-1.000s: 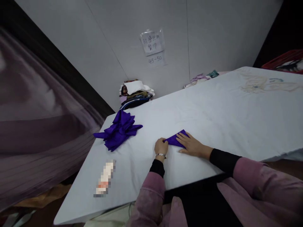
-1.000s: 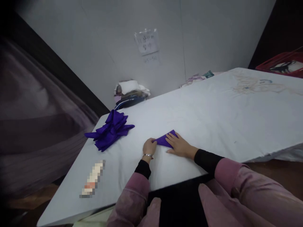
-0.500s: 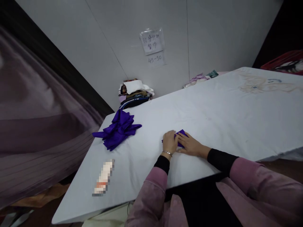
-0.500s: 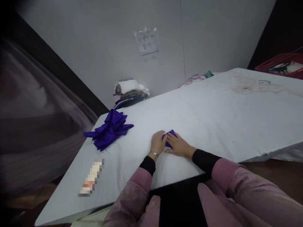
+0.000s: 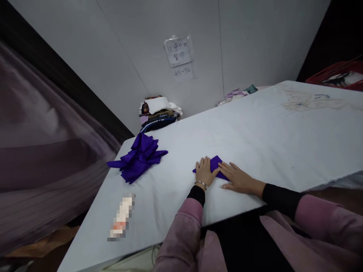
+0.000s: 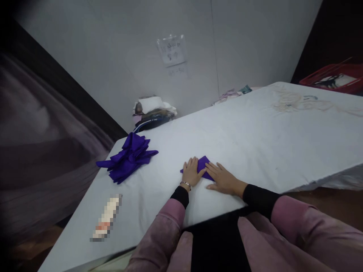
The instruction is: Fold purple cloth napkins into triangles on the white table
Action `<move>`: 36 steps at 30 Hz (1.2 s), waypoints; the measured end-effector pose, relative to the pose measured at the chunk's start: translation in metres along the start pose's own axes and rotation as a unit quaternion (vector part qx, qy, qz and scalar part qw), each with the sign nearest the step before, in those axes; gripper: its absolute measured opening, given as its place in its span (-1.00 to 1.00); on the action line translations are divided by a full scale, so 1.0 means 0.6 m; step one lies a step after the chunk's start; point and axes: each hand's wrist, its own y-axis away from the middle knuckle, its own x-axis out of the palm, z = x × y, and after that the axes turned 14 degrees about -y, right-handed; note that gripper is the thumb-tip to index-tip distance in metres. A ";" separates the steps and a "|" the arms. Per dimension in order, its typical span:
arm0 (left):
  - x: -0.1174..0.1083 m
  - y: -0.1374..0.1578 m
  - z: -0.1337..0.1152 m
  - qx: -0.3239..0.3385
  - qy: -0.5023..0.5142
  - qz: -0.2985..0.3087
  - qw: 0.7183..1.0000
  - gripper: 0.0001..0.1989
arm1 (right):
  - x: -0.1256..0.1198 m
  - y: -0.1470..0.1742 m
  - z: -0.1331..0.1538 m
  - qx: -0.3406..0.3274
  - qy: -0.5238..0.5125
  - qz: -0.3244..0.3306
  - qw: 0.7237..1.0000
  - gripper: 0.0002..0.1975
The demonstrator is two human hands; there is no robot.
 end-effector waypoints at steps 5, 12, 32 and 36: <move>-0.002 -0.002 -0.002 -0.001 0.017 0.006 1.000 -0.22 | -0.015 0.057 -0.006 -0.012 -0.027 0.003 1.000 -0.22; -0.019 -0.001 0.012 0.013 0.101 0.024 0.995 -0.20 | -0.048 0.102 -0.018 0.106 -0.199 -0.077 0.971 -0.43; -0.041 0.065 -0.005 -0.021 0.044 0.010 0.999 -0.52 | -0.070 0.059 -0.052 0.084 -0.129 -0.164 0.974 -0.70; -0.044 0.065 0.000 -0.002 0.021 -0.004 1.000 -0.54 | -0.064 0.057 -0.050 0.083 -0.132 -0.178 0.972 -0.69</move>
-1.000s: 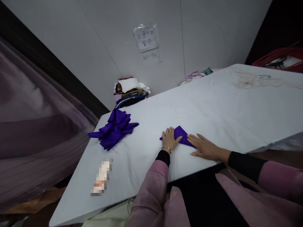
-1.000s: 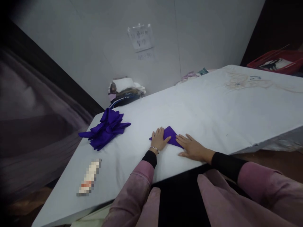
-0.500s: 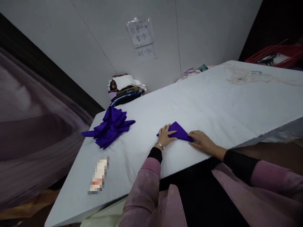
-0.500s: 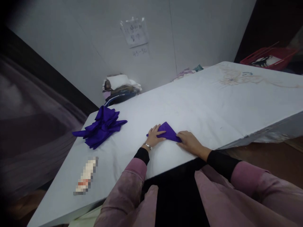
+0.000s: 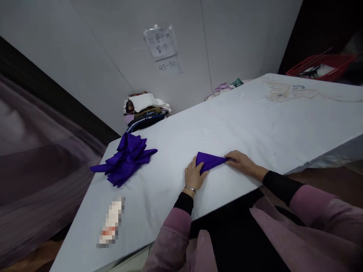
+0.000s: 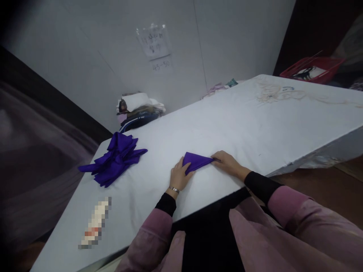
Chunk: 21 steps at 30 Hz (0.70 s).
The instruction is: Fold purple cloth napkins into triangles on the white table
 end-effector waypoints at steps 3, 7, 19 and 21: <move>0.002 -0.001 0.005 0.003 -0.002 -0.005 1.000 -0.54 | 0.004 -0.007 0.005 0.004 0.022 0.006 1.000 -0.71; 0.007 0.001 0.004 -0.012 -0.001 -0.005 1.000 -0.54 | 0.009 -0.017 0.011 0.003 0.069 0.014 0.998 -0.73; 0.020 0.001 0.002 -0.005 -0.006 -0.034 0.999 -0.53 | 0.012 -0.020 0.016 0.033 0.125 0.015 0.992 -0.82; 0.019 0.000 0.002 -0.011 -0.008 -0.025 1.000 -0.53 | 0.008 -0.017 0.013 0.017 0.092 0.017 0.995 -0.80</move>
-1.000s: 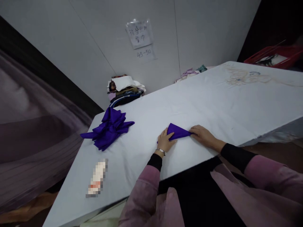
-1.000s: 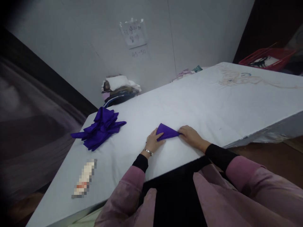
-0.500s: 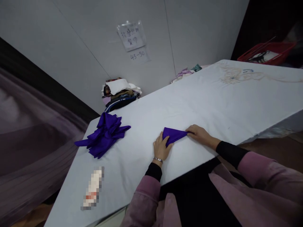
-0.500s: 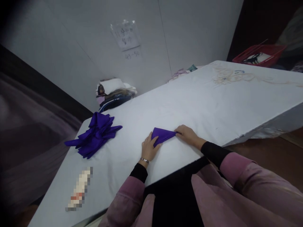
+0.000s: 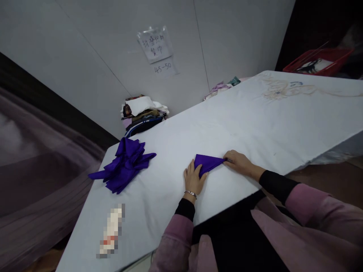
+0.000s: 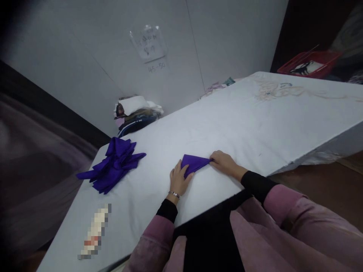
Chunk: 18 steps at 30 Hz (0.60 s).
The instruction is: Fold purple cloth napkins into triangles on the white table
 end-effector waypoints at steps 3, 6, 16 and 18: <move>-0.002 -0.001 -0.002 -0.004 -0.007 0.010 1.000 -0.53 | -0.003 0.000 -0.001 -0.021 -0.033 0.007 0.999 -0.72; -0.002 -0.001 -0.003 -0.008 -0.010 0.017 1.000 -0.53 | 0.000 -0.008 -0.001 -0.035 -0.030 0.024 0.999 -0.68; 0.006 0.001 0.001 0.004 -0.006 0.002 1.000 -0.51 | 0.010 -0.028 0.008 -0.040 0.064 0.043 0.996 -0.79; 0.007 0.002 0.001 0.013 -0.008 -0.004 1.000 -0.48 | 0.010 -0.028 0.011 -0.024 0.081 0.045 0.995 -0.80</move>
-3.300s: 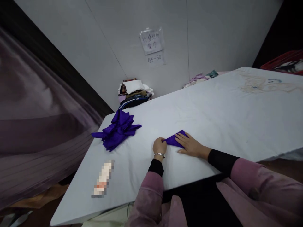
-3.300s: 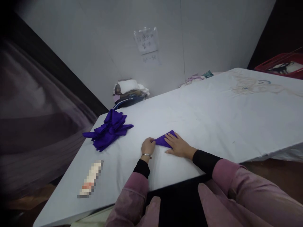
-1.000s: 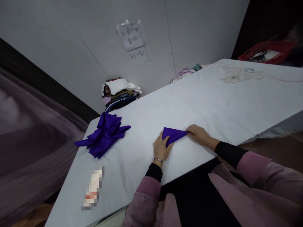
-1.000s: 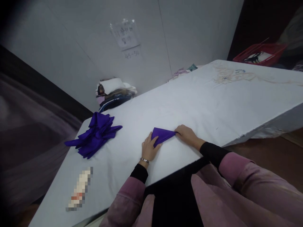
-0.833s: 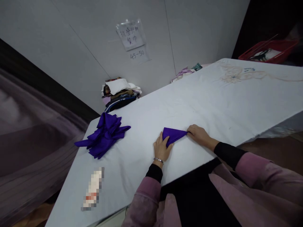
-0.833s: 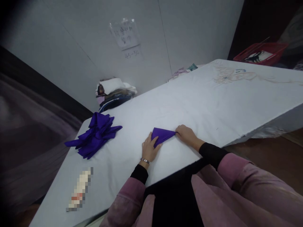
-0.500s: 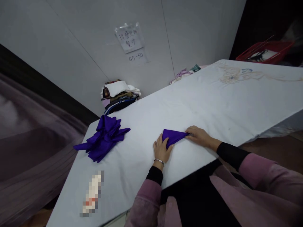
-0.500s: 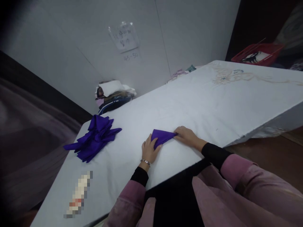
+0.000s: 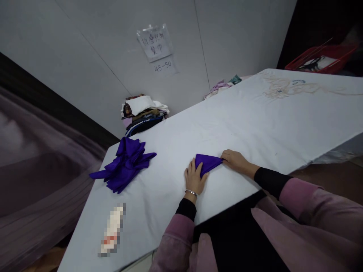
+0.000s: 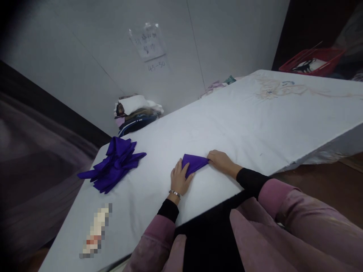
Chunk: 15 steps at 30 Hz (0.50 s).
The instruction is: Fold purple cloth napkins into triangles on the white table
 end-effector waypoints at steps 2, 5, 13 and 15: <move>0.001 0.000 0.000 0.009 -0.005 0.000 1.000 -0.48 | 0.000 0.000 0.000 0.011 0.009 0.003 1.000 -0.81; 0.000 -0.001 0.000 0.014 -0.017 0.008 1.000 -0.53 | 0.000 0.003 -0.002 0.003 -0.005 -0.004 1.000 -0.82; 0.002 0.000 -0.001 0.016 -0.037 -0.001 0.999 -0.54 | 0.006 0.008 -0.005 -0.143 -0.121 -0.081 0.979 -0.72; 0.003 0.000 -0.001 0.016 -0.044 -0.007 0.999 -0.53 | 0.009 0.003 -0.005 -0.154 -0.119 -0.083 0.977 -0.76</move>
